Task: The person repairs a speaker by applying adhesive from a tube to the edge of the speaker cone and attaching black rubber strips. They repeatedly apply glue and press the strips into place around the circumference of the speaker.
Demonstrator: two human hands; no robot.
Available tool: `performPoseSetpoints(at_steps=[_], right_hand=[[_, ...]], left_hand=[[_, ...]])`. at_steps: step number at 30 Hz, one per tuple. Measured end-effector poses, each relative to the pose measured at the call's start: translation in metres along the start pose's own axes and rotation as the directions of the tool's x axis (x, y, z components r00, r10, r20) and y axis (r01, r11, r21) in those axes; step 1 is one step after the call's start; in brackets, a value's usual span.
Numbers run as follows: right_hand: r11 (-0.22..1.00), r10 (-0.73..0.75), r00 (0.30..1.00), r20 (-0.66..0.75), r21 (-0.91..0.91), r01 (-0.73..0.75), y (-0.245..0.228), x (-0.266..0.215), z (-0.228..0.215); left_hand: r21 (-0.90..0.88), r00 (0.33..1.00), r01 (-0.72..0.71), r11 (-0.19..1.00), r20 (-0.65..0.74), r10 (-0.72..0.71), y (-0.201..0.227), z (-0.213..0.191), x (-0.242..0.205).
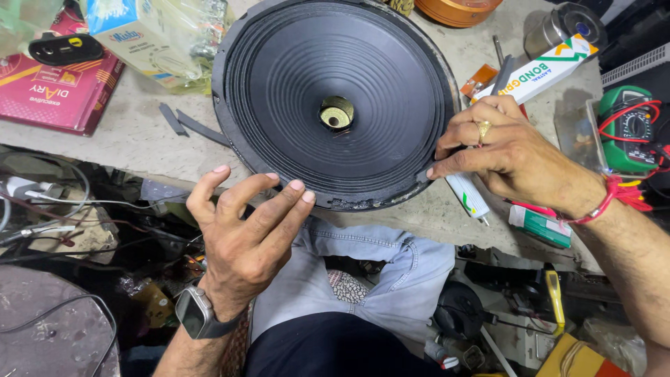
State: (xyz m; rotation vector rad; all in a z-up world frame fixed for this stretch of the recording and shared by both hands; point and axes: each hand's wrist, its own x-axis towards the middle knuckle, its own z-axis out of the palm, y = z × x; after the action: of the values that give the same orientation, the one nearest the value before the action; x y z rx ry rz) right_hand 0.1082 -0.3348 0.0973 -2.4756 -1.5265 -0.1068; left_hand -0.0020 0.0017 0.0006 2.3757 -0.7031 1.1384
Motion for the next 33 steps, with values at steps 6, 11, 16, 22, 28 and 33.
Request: performPoseSetpoints(at_steps=[6,11,16,22,28,33], right_hand=[[0.999,0.023,0.998,-0.060,-0.023,-0.024,0.019,-0.009,0.007],[0.987,0.156,0.948,-0.277,0.081,-0.139,0.018,-0.028,-0.005],[0.989,0.141,0.946,-0.292,0.092,-0.119,-0.025,-0.054,-0.026],[0.995,0.094,0.990,0.105,0.007,-0.095,-0.052,-0.051,0.006],[0.926,-0.005,0.994,0.108,0.377,-0.036,-0.056,-0.041,0.028],[0.182,0.338,0.909,-0.244,0.965,0.191,-0.067,-0.066,0.023]], left_hand=[[0.032,1.000,0.008,0.999,0.014,-0.009,0.002,-0.001,0.000],[0.060,0.999,0.015,0.998,0.031,-0.017,0.005,-0.004,0.000],[0.072,0.999,0.033,0.997,0.035,-0.036,0.006,-0.006,0.000],[0.077,0.996,0.048,0.996,0.069,-0.054,0.011,-0.013,0.013],[-0.016,0.988,0.117,0.993,0.099,-0.115,0.014,-0.020,0.018],[-0.043,0.984,0.151,0.988,0.103,-0.146,0.015,-0.021,0.016]])
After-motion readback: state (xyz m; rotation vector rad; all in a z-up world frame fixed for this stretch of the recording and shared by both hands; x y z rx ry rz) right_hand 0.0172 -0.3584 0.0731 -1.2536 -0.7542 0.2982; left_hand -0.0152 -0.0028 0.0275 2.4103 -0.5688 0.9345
